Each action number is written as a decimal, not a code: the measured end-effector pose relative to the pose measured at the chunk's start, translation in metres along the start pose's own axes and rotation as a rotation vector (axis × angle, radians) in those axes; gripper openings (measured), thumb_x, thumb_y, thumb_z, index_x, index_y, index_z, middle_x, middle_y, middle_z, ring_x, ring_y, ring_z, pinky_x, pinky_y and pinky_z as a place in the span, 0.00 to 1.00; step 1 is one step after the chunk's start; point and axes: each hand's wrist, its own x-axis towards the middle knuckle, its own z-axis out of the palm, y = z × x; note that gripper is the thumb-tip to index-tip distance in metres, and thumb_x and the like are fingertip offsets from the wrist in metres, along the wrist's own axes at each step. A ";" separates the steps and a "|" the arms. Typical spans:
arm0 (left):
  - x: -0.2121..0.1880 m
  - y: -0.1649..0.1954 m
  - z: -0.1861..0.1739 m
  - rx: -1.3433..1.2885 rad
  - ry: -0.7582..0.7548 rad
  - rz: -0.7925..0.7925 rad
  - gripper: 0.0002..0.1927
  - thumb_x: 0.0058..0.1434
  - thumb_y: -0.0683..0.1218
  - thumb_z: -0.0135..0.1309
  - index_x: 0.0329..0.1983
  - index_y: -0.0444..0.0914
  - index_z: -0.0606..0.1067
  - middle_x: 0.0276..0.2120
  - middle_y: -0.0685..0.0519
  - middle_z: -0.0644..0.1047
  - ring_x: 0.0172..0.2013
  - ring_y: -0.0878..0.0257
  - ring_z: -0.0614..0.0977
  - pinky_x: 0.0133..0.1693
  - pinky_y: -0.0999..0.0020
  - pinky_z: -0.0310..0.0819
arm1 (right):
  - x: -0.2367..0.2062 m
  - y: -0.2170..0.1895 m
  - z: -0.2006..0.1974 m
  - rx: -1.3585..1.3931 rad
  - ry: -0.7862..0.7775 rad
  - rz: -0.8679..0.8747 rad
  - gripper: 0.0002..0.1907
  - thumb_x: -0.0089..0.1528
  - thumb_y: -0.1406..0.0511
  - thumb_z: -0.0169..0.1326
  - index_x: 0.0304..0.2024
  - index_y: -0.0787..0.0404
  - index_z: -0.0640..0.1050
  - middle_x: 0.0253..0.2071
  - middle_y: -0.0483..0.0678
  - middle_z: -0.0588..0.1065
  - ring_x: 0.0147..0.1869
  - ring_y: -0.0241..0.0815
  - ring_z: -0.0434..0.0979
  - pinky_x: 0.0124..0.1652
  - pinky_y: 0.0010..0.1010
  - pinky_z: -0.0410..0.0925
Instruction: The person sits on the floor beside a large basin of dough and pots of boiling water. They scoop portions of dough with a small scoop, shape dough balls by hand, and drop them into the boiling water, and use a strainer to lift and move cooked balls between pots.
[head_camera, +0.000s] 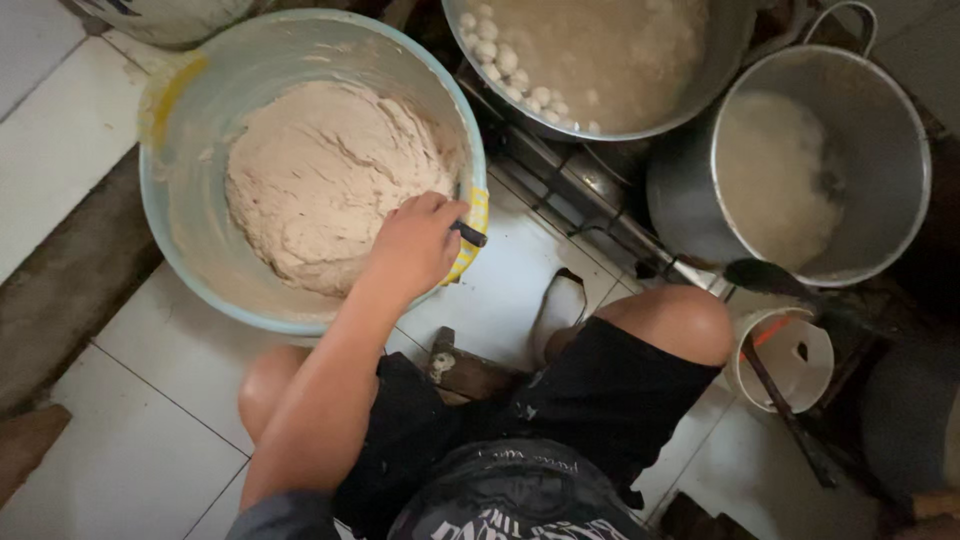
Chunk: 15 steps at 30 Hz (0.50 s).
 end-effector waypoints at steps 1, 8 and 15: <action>-0.001 -0.002 -0.002 0.008 -0.006 -0.001 0.19 0.59 0.44 0.56 0.55 0.43 0.76 0.49 0.48 0.76 0.53 0.47 0.76 0.51 0.48 0.70 | 0.010 -0.023 -0.006 0.015 0.016 -0.041 0.28 0.66 0.48 0.57 0.54 0.64 0.81 0.47 0.62 0.80 0.48 0.57 0.82 0.46 0.46 0.75; 0.002 -0.006 0.001 0.024 -0.029 0.016 0.18 0.59 0.45 0.56 0.54 0.44 0.77 0.48 0.49 0.76 0.52 0.48 0.77 0.51 0.48 0.70 | 0.000 -0.218 -0.096 0.203 0.182 -0.532 0.28 0.66 0.47 0.57 0.52 0.64 0.82 0.43 0.61 0.82 0.42 0.55 0.84 0.42 0.44 0.76; 0.001 -0.003 0.003 0.003 -0.054 0.035 0.19 0.59 0.45 0.56 0.55 0.44 0.77 0.48 0.50 0.76 0.50 0.49 0.77 0.50 0.49 0.71 | -0.020 -0.411 -0.111 -0.568 0.800 -0.556 0.25 0.63 0.42 0.59 0.45 0.52 0.86 0.38 0.55 0.82 0.42 0.58 0.82 0.35 0.51 0.70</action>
